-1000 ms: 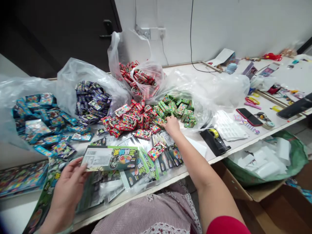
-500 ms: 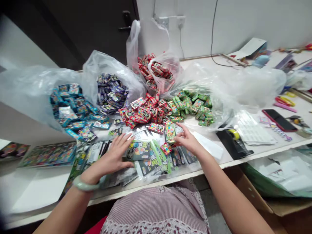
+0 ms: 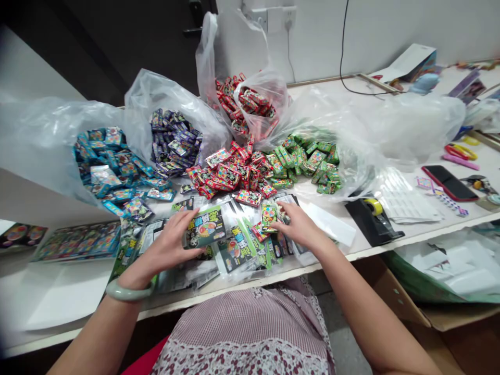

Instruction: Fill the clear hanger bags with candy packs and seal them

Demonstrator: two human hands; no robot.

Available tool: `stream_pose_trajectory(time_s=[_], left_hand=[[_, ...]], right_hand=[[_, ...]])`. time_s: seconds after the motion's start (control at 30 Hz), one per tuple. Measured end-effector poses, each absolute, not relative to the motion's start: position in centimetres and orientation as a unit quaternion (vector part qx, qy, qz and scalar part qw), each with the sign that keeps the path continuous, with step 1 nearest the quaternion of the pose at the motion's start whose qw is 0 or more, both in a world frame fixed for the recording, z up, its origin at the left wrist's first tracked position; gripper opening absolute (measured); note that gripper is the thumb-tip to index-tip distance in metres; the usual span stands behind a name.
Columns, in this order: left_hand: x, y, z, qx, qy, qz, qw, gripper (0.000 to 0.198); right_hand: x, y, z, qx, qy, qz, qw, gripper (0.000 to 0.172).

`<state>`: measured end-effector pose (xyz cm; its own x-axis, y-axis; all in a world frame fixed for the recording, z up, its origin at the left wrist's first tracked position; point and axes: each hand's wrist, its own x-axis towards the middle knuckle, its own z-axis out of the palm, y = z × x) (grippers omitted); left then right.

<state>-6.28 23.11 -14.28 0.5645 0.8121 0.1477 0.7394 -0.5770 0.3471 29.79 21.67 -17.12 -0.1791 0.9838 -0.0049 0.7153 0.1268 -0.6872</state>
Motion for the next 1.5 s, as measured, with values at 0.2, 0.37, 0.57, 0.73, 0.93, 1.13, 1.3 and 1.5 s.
stream_pose_trajectory(time_s=[0.2, 0.37, 0.57, 0.73, 0.93, 1.13, 1.3, 1.5], left_hand=[[-5.4, 22.0, -13.5, 0.853, 0.434, 0.209, 0.201, 0.088], [-5.1, 21.2, -13.6, 0.858, 0.437, 0.198, 0.182, 0.092], [-4.6, 20.8, -13.5, 0.876, 0.428, 0.175, 0.134, 0.095], [-5.0, 20.3, -13.3, 0.87, 0.432, 0.187, 0.145, 0.096], [-4.8, 20.2, -13.2, 0.892, 0.403, 0.149, 0.138, 0.096], [-4.4, 20.2, -13.6, 0.885, 0.397, 0.165, 0.18, 0.101], [-4.4, 20.1, -13.6, 0.879, 0.404, 0.179, 0.179, 0.099], [-4.0, 19.7, -13.2, 0.889, 0.395, 0.167, 0.16, 0.099]], right_hand=[[29.0, 22.5, -16.8, -0.501, -0.806, 0.231, 0.216, 0.072], [26.9, 20.7, -11.9, -0.431, -0.816, 0.237, 0.304, 0.073], [24.6, 20.3, -8.8, -0.313, -0.894, 0.245, 0.208, 0.075], [25.2, 20.9, -9.8, -0.355, -0.9, 0.194, 0.161, 0.072], [25.7, 21.4, -8.9, -0.326, -0.922, 0.169, 0.119, 0.073], [24.9, 21.4, -9.1, -0.394, -0.899, 0.121, 0.146, 0.072], [24.0, 20.3, -10.0, -0.412, -0.886, 0.136, 0.161, 0.072], [24.5, 20.1, -9.1, -0.354, -0.92, 0.122, 0.115, 0.071]])
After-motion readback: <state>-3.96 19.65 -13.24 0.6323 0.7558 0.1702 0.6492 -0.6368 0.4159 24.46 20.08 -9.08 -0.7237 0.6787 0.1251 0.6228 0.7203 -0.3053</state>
